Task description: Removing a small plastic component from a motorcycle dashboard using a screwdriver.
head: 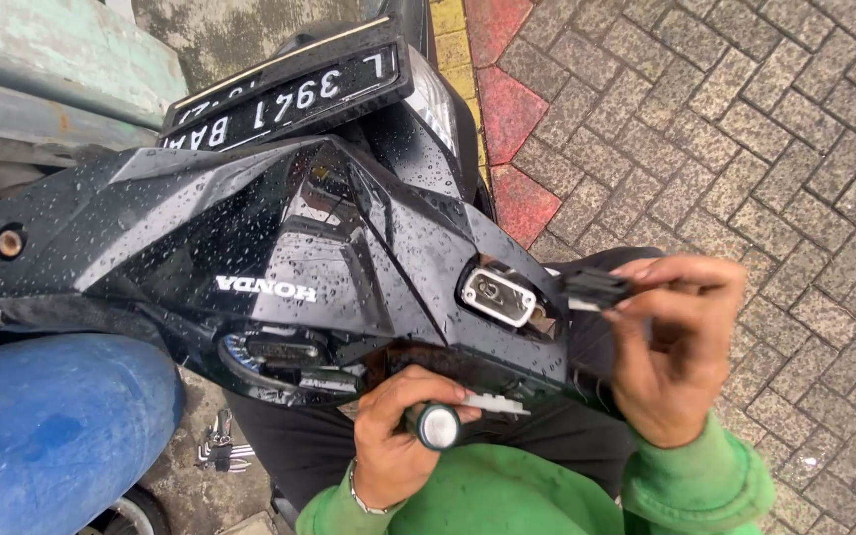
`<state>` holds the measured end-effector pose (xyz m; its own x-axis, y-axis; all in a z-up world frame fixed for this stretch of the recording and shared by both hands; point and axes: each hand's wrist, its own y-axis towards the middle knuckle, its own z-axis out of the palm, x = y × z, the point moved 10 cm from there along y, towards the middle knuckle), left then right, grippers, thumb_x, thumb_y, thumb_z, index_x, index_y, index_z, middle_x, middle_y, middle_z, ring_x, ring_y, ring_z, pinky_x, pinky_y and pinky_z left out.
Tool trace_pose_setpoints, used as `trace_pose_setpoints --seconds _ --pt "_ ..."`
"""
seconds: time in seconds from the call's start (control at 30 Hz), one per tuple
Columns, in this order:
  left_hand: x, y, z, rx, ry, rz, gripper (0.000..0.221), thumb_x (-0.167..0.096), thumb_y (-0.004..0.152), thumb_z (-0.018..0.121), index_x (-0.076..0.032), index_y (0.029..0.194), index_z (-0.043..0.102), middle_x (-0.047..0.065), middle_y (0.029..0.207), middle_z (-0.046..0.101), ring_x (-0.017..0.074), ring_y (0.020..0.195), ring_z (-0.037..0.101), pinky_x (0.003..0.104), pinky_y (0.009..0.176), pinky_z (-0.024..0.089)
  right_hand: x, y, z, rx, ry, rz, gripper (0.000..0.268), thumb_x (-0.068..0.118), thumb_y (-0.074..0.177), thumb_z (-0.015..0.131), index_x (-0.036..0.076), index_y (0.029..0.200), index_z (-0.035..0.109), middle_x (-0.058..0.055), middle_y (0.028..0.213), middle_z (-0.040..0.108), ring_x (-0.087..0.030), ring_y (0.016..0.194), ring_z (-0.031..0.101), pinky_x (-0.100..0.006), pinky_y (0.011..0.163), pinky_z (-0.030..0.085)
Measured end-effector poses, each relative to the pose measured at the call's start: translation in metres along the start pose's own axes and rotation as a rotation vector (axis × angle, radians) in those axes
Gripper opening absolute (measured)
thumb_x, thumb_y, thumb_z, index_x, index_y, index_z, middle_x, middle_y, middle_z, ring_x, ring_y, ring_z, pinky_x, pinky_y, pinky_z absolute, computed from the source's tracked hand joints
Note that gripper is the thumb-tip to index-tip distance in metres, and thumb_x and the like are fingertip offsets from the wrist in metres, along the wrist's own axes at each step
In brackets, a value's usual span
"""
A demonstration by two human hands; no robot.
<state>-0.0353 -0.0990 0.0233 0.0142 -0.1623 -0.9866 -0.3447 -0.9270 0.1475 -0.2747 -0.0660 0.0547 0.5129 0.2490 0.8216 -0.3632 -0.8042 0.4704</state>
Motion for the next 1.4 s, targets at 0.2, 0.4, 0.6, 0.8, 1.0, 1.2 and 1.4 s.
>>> trace_pose_setpoints --seconds 0.2,0.4,0.6,0.8,1.0,1.2,1.4 --pt "-0.003 -0.002 -0.001 0.039 -0.281 -0.026 0.014 -0.010 0.091 0.076 -0.007 0.095 0.063 0.013 0.088 0.065 0.0234 0.081 0.069 0.033 0.077 0.060 0.041 -0.017 0.009 -0.014 0.010 -0.182 0.011 -0.007 0.101 0.059 0.004 0.101 0.057 -0.019 0.108 0.047 -0.035 0.091 0.070 -0.042 0.088 0.067" --pt "-0.026 -0.008 -0.003 0.007 -0.321 0.023 0.012 -0.011 0.095 0.072 -0.007 0.094 0.060 0.014 0.092 0.068 0.0256 0.084 0.070 0.036 0.076 0.060 0.076 -0.026 0.004 0.005 0.082 -0.220 0.011 -0.007 0.101 0.057 0.003 0.099 0.058 -0.020 0.108 0.052 -0.041 0.095 0.077 -0.044 0.089 0.070" --pt "-0.044 -0.023 -0.006 -0.062 -0.237 0.034 0.011 -0.010 0.096 0.069 -0.008 0.093 0.059 0.015 0.095 0.068 0.0270 0.092 0.071 0.037 0.083 0.059 0.092 -0.040 -0.003 -0.013 0.098 -0.219 0.009 -0.002 0.102 0.059 0.006 0.103 0.055 -0.018 0.112 0.048 -0.041 0.098 0.075 -0.044 0.090 0.068" --pt "-0.025 -0.045 -0.014 -0.078 -0.163 -0.045 0.013 -0.013 0.094 0.072 -0.008 0.094 0.061 0.011 0.096 0.070 0.0228 0.091 0.071 0.033 0.081 0.060 0.091 -0.055 -0.010 -0.156 -0.087 -0.140 0.014 0.001 0.095 0.074 0.007 0.096 0.062 -0.014 0.113 0.047 -0.020 0.094 0.057 -0.032 0.089 0.055" --pt "-0.018 -0.053 -0.017 -0.105 -0.124 -0.093 0.013 -0.017 0.092 0.075 -0.009 0.097 0.066 0.007 0.095 0.071 0.0187 0.089 0.069 0.032 0.084 0.057 0.091 -0.055 -0.001 -0.082 0.014 -0.055 0.014 -0.007 0.096 0.069 0.001 0.100 0.059 -0.017 0.101 0.057 -0.025 0.092 0.061 -0.032 0.084 0.056" --pt "-0.022 -0.039 -0.027 -0.169 -0.042 -0.126 0.014 -0.016 0.089 0.079 -0.009 0.097 0.069 0.002 0.092 0.071 0.0106 0.079 0.066 0.025 0.076 0.057 0.043 -0.072 -0.001 -0.138 0.372 0.247 0.024 -0.008 0.101 0.060 0.001 0.120 0.050 -0.011 0.101 0.048 -0.018 0.075 0.062 -0.026 0.071 0.059" --pt "-0.025 -0.031 -0.031 -0.205 -0.122 -0.096 0.018 -0.009 0.089 0.079 0.002 0.100 0.069 0.018 0.087 0.076 0.0185 0.085 0.072 0.033 0.073 0.062 0.023 -0.081 0.000 -0.115 0.542 0.424 0.014 -0.003 0.098 0.063 -0.007 0.111 0.060 -0.012 0.092 0.057 -0.017 0.067 0.068 -0.030 0.058 0.060"
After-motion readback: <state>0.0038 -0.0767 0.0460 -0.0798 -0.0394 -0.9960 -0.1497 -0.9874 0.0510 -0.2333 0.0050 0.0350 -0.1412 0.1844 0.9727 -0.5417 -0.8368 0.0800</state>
